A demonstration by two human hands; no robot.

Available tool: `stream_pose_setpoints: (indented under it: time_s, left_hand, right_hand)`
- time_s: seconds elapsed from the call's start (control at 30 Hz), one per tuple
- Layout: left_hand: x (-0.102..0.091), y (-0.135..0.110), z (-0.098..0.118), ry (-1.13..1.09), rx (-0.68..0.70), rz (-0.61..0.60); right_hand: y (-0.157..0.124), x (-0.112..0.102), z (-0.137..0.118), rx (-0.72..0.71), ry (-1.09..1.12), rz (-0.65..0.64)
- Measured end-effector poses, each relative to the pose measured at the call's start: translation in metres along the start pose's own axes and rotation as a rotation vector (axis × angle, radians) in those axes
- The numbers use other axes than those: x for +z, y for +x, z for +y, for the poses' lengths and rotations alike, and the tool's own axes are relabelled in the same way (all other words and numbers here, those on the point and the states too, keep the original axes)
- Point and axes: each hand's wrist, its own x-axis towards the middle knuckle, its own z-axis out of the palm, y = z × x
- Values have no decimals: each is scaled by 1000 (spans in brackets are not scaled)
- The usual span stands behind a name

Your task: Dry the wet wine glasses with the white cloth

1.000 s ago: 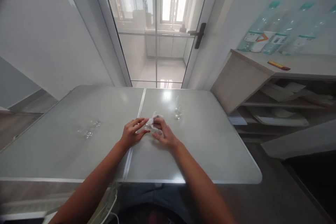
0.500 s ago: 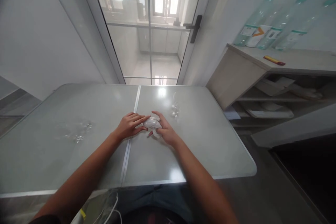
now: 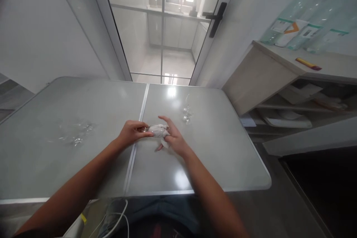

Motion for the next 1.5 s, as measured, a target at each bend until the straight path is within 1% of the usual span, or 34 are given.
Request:
stream_pose_setpoints:
  time_s: [0.07, 0.1, 0.13, 0.17, 0.2, 0.23, 0.27, 0.33, 0.4, 0.47, 0.5, 0.53, 0.6, 0.67, 0.7, 0.77, 0.8, 0.87, 0.9, 0.97, 1.0, 1.03, 1.07, 1.1, 1.13, 1.2, 1.23, 1.27, 1.3, 1.33, 1.37, 1.43, 1.47, 1.5]
  left_hand:
    - [3, 0, -2, 177, 217, 149]
    - [5, -1, -2, 246, 308, 172]
    - [6, -1, -2, 293, 372, 158]
    - [8, -1, 0, 316, 401, 123]
    - [10, -2, 1, 310, 395, 80]
    - [11, -2, 3, 272, 351, 39]
    - [12, -3, 6, 203, 272, 2]
    - [12, -4, 9, -13, 54, -85]
    - [10, -3, 11, -270, -141, -254]
    - [7, -2, 11, -456, -242, -424]
    - [6, -2, 10, -489, -256, -451]
    - [5, -2, 9, -473, -249, -425]
    - [7, -4, 8, -308, -167, -253]
    - [12, -6, 9, -63, -14, -66]
    - [15, -8, 9, 46, 63, -8]
    - [20, -9, 11, 162, 158, 29]
    - [22, -9, 12, 150, 153, 21]
    - [22, -7, 13, -11, 43, -71]
    - [21, -6, 13, -138, -38, -163]
    - [16, -2, 11, -389, -188, -410]
    - [14, -1, 10, -474, -231, -524]
    - [12, 0, 9, -513, -248, -583]
    - [11, 0, 7, -498, -242, -576]
    - [12, -1, 6, -432, -213, -504]
    - [13, -3, 6, -328, -157, -380]
    - [17, -7, 4, -81, 7, -117]
    - [20, -9, 4, 12, 80, -30]
    - [21, -10, 3, 59, 120, 17]
    - [22, -10, 2, 51, 113, 24]
    - [22, -9, 1, -9, 57, -8]
    - [21, -8, 0, -108, -35, -78]
    - [18, -3, -2, -355, -232, -313]
    - [16, -1, -2, -464, -300, -436]
    - [14, 1, -2, -541, -338, -525]
  right_hand:
    - [4, -2, -5, 87, 214, 59]
    - [5, -3, -6, 116, 277, 104]
    - [6, -5, -7, 131, 314, 155]
    - [6, -6, -6, 136, 328, 198]
    - [6, -7, -5, 129, 322, 230]
    - [5, -7, -4, 109, 298, 243]
    - [3, -7, -3, 83, 259, 233]
    - [-1, -7, -3, 41, 146, 150]
    - [-6, -8, -6, 9, -5, 45]
    - [-10, -11, -12, -18, -186, -54]
    - [-10, -13, -15, -29, -266, -96]
    - [-9, -16, -18, -31, -314, -128]
    - [-3, -21, -23, 16, -271, -172]
    - [5, -27, -23, 112, -78, -185]
    - [9, -30, -22, 152, 19, -179]
    - [13, -34, -18, 182, 136, -151]
    - [14, -35, -15, 167, 148, -136]
    - [11, -36, -12, 104, 84, -139]
    - [9, -36, -11, 64, 14, -161]
    - [3, -35, -11, -10, -169, -247]
    - [1, -35, -12, -45, -252, -292]
    - [-1, -35, -12, -67, -308, -322]
    - [-1, -34, -11, -74, -320, -329]
    - [0, -33, -10, -60, -279, -311]
    - [2, -33, -9, -26, -192, -270]
    - [7, -31, -5, 71, 44, -160]
    - [10, -30, -4, 115, 152, -114]
    - [12, -30, -2, 147, 231, -84]
    - [14, -30, -1, 166, 273, -73]
    - [15, -30, -1, 171, 283, -79]
    - [15, -30, -1, 167, 264, -104]
    - [13, -32, -1, 113, 149, -181]
    - [12, -32, -1, 60, 61, -215]
    - [10, -33, -1, -1, -35, -238]
